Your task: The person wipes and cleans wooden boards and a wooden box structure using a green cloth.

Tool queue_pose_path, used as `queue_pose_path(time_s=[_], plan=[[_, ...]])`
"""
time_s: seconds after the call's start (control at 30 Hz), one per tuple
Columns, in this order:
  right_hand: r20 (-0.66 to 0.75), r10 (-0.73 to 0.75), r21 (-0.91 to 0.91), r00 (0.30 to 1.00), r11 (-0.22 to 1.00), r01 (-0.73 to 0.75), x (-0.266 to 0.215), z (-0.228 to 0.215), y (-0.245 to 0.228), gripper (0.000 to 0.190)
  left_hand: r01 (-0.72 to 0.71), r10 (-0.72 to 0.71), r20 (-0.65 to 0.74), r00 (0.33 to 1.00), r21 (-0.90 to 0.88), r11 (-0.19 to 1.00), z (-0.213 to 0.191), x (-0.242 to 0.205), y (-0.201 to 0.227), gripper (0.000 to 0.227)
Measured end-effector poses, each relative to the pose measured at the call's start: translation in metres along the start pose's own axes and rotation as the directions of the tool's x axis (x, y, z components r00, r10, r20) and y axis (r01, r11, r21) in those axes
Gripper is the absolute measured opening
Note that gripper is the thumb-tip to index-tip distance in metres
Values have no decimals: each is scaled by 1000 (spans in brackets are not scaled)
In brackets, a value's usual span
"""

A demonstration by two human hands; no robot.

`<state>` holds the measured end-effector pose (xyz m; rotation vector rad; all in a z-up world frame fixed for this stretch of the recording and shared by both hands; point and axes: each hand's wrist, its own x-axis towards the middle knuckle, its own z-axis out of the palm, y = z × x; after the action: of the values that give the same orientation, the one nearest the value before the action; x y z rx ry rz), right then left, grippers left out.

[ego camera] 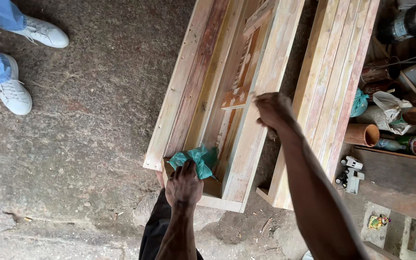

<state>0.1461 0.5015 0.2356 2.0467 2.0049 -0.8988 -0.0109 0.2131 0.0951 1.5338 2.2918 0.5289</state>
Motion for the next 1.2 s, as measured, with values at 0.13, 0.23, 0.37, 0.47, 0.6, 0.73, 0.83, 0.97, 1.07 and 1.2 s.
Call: queue_pose_path(time_s=[0.13,0.23,0.37,0.47,0.6,0.73,0.83,0.97,1.07,1.2], plan=[[99,-130,-132,986,981,143,24,53,41,41,18,-18,2,1000,0,1000,-5,-1,4,16],[318,99,-36,943,995,-92,-39,-9,-26,51,9,-9,5,1000,27,1000,11,-5,-5,16],[266,289,-15,920,955,-295,-25,-45,-55,33,51,-42,210,977,-41,998,6,-2,0,23],[44,326,74,944,942,-328,-18,-16,-40,35,47,-35,215,976,-52,998,2,1,-1,15],[295,52,-183,954,983,3,-16,-29,-10,35,75,-63,285,956,-31,997,2,2,-3,25],[158,251,-80,955,967,-241,6,-81,-15,32,62,-57,312,948,-7,998,-1,1,-3,26],[150,333,-69,931,943,-326,25,-83,-30,30,77,-68,288,955,-18,997,0,2,-2,31],[233,377,-141,897,925,-352,-17,-64,-31,38,86,-72,234,970,-51,995,2,-1,-3,19],[337,316,-194,887,945,-263,-47,-44,-16,37,92,-81,207,975,-43,995,7,-1,-4,12],[434,184,-213,882,972,-97,-72,-24,-5,33,69,-63,112,992,-53,996,9,-2,-3,8]])
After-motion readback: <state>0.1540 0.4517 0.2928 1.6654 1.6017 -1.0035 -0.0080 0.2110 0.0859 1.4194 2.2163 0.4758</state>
